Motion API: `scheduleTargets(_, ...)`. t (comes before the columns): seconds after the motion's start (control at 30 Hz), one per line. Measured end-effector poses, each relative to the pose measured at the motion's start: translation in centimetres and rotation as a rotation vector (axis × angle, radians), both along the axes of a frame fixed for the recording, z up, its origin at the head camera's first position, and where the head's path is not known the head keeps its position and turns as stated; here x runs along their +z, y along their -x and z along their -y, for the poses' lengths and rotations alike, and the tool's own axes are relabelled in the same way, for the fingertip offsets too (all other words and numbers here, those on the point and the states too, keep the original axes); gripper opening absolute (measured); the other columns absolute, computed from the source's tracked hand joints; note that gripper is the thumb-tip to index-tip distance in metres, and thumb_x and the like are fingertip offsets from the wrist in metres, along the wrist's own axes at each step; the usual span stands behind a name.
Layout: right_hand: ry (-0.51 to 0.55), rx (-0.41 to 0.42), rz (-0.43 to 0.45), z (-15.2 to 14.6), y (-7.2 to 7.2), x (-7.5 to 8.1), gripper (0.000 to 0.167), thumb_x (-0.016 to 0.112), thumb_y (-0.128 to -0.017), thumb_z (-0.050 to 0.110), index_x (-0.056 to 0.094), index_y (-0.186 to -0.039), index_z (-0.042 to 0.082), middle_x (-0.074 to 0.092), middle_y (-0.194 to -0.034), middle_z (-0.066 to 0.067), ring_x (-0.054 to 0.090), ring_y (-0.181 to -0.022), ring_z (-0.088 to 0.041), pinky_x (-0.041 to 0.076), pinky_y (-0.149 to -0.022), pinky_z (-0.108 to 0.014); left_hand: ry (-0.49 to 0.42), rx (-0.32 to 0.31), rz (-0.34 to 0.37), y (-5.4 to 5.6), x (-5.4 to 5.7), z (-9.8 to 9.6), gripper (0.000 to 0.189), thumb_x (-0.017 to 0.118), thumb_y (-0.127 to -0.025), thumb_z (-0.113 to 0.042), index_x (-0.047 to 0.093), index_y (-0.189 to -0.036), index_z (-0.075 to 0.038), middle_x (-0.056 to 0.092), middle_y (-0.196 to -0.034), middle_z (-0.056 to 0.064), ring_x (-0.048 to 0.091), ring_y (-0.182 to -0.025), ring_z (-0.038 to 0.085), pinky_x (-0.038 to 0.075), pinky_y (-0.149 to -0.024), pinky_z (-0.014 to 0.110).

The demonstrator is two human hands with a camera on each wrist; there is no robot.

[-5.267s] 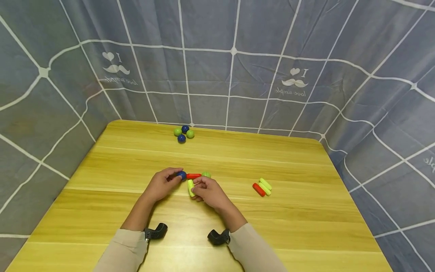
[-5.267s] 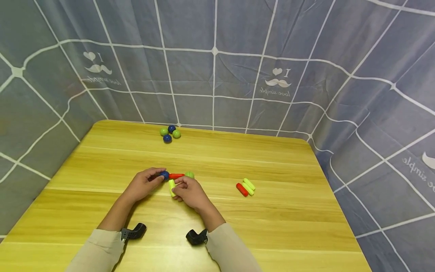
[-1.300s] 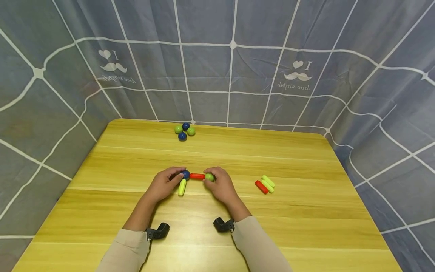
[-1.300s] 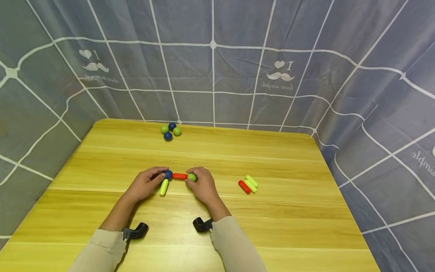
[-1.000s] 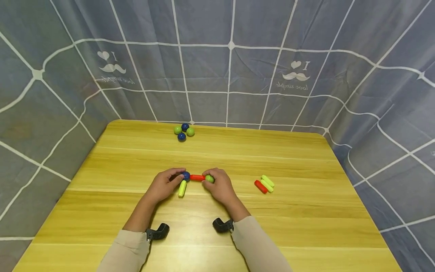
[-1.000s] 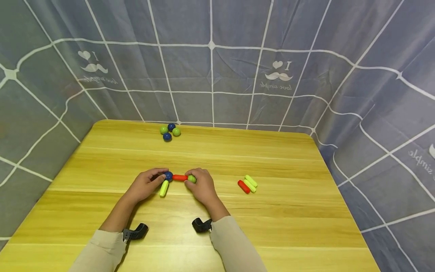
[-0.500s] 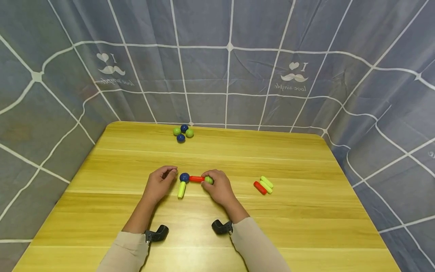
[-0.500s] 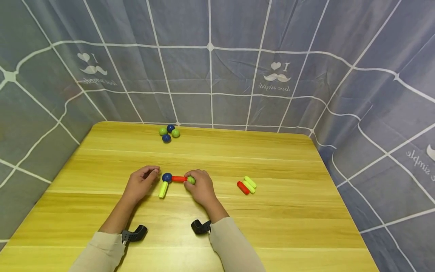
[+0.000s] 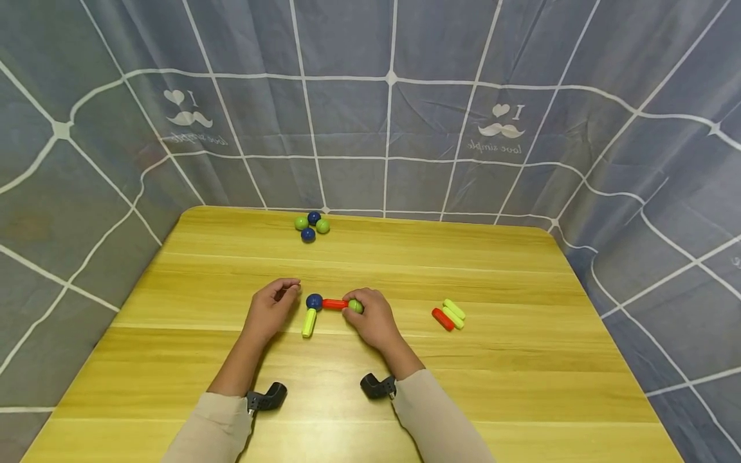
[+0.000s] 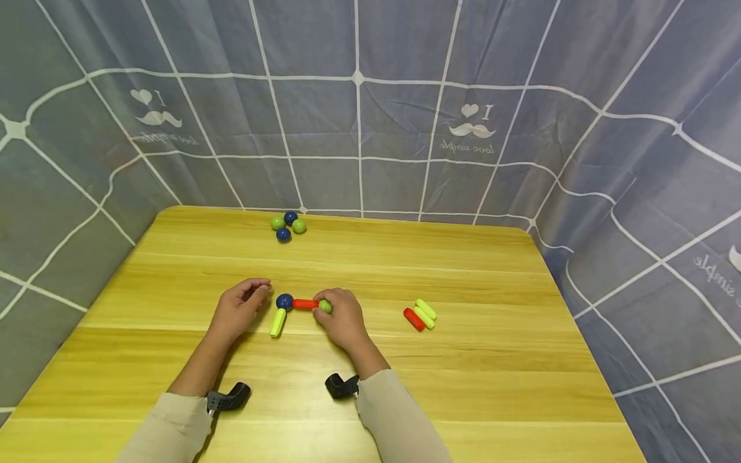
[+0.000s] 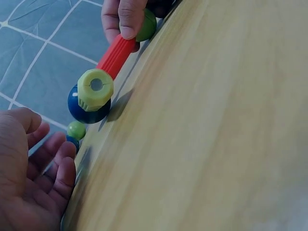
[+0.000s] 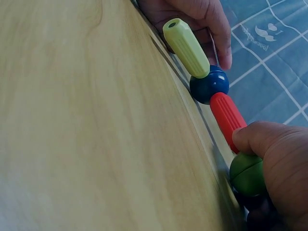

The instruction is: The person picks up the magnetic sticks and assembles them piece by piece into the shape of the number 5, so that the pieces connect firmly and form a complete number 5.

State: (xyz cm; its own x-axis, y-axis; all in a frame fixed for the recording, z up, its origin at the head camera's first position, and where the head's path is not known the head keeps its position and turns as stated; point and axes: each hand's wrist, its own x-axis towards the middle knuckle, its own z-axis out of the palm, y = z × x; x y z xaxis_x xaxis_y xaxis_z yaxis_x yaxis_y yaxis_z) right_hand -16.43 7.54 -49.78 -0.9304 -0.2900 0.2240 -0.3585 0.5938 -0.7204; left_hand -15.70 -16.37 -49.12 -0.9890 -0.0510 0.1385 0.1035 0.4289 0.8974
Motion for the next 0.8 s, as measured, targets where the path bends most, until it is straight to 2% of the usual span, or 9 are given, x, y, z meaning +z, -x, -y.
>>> scheduleTargets(0.2, 0.009, 0.002, 0.001, -0.1, 0.1, -0.1, 0.015, 0.072, -0.089, 0.015, 0.073, -0.104, 0.014, 0.07, -0.106, -0.001, 0.058, -0.095, -0.02, 0.045, -0.081, -0.036, 0.089, -0.123, 0.083, 1.0, 1.3, 0.1, 0.034, 0.057, -0.103, -0.023, 0.063, -0.129, -0.002, 0.065, -0.119, 0.015, 0.061, -0.103, 0.028, 0.05, -0.088, 0.043)
scheduleTargets(0.37, 0.002, -0.003, 0.003, -0.1, 0.1, -0.1, 0.016, 0.071, -0.089, 0.015, 0.073, -0.104, 0.013, 0.07, -0.107, -0.001, 0.058, -0.096, -0.02, 0.045, -0.082, -0.036, 0.167, -0.194, 0.106, 2.8, 2.6, 0.3, 0.039, 0.056, -0.103, -0.023, 0.056, -0.136, -0.002, 0.061, -0.125, 0.017, 0.059, -0.109, 0.033, 0.049, -0.092, 0.049)
scheduleTargets(0.57, -0.004, -0.005, 0.008, -0.1, 0.1, 0.1, 0.016, 0.072, -0.089, 0.016, 0.073, -0.105, 0.013, 0.07, -0.107, -0.002, 0.059, -0.096, -0.021, 0.045, -0.082, -0.037, 0.188, -0.207, 0.101, 6.0, 3.3, 0.8, 0.045, 0.056, -0.103, -0.023, 0.05, -0.142, -0.002, 0.055, -0.132, 0.02, 0.055, -0.116, 0.037, 0.048, -0.094, 0.051)
scheduleTargets(0.8, -0.011, 0.009, 0.003, -0.1, 0.0, 0.1, 0.016, 0.072, -0.089, 0.016, 0.073, -0.105, 0.014, 0.07, -0.107, -0.002, 0.058, -0.095, -0.02, 0.045, -0.082, -0.035, 0.169, -0.167, 0.07, 9.2, 3.8, 1.0, 0.048, 0.058, -0.101, -0.017, 0.046, -0.144, 0.001, 0.047, -0.138, 0.023, 0.052, -0.119, 0.041, 0.046, -0.096, 0.053)
